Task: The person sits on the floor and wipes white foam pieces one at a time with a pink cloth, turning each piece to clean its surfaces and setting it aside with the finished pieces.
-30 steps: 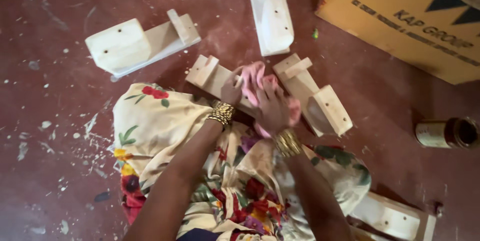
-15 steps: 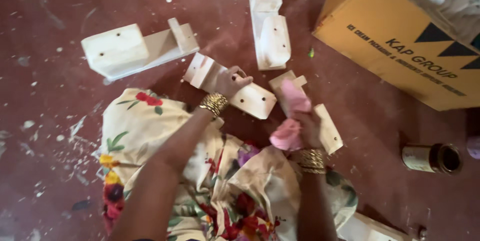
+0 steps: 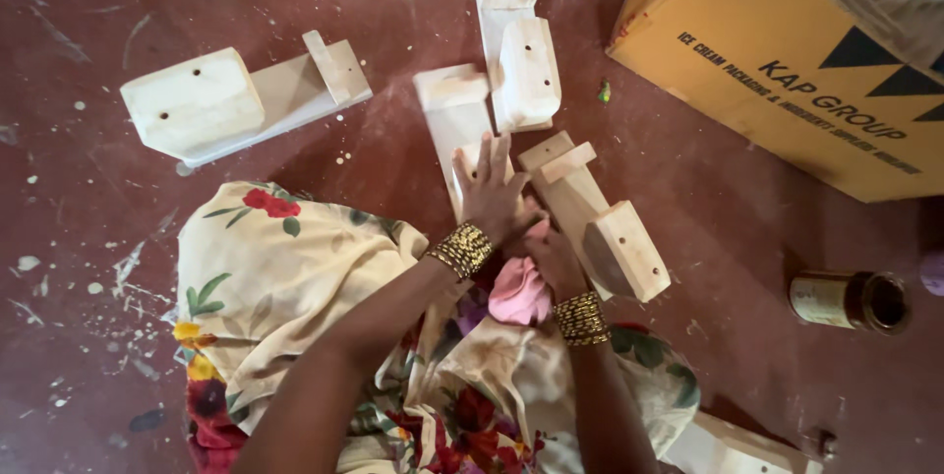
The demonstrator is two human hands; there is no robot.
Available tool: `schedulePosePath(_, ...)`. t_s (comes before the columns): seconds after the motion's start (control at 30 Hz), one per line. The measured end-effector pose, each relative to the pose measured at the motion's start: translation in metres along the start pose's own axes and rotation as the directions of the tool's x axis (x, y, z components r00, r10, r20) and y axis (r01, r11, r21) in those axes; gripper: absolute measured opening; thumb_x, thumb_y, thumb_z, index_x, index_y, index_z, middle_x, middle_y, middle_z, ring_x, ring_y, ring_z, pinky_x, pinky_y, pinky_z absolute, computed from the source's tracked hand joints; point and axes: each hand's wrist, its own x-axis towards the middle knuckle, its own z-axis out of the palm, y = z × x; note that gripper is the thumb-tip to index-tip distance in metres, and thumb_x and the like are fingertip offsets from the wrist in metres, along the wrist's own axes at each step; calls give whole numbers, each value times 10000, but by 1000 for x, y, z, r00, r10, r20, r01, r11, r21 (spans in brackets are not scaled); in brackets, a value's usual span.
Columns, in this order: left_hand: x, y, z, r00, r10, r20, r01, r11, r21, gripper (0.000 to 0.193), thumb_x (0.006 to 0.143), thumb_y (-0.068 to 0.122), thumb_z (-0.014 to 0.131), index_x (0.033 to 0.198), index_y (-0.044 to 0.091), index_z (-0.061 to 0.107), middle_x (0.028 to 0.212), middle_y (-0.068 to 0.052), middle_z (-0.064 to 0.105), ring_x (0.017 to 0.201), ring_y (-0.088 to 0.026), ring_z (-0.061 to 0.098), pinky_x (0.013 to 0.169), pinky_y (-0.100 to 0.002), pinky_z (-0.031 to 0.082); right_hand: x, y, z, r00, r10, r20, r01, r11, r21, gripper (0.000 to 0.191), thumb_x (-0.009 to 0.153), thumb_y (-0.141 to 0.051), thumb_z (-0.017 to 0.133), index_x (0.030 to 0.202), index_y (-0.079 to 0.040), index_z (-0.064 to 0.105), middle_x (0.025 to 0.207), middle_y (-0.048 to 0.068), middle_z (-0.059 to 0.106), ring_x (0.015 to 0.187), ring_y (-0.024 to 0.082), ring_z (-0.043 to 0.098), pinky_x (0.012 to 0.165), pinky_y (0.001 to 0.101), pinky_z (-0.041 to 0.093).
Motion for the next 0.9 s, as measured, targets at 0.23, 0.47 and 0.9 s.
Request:
schedulePosePath(0.23, 12, -13, -15, 977, -18, 214, 6, 998, 58, 601, 724, 688, 684, 1061, 194, 746, 1635, -99, 287, 1543, -344, 163, 1069, -868, 122, -34, -40, 4, 999, 33, -24, -35, 993, -116, 241, 794, -200, 666, 898, 13, 709, 771, 98, 728, 711, 163, 658, 659, 343, 530)
schedulePosePath(0.47, 40, -59, -19, 989, -57, 133, 23, 970, 241, 402, 774, 561, 700, 989, 223, 740, 1577, -83, 363, 1483, -321, 215, 1033, -886, 155, -56, -44, -9, 987, -36, -157, 27, 998, -59, 239, 790, -166, 685, 934, 24, 672, 742, 86, 696, 685, 176, 647, 632, 345, 521)
schedulePosePath(0.9, 105, -141, -84, 968, -132, 212, 4, 857, 515, 371, 732, 333, 769, 1094, 264, 724, 1442, -69, 552, 1405, -359, 451, 1129, -845, 54, -49, -83, 22, 996, 54, -75, -66, 983, -169, 334, 799, -179, 667, 1105, -45, 680, 775, 114, 715, 630, 197, 690, 585, 350, 557)
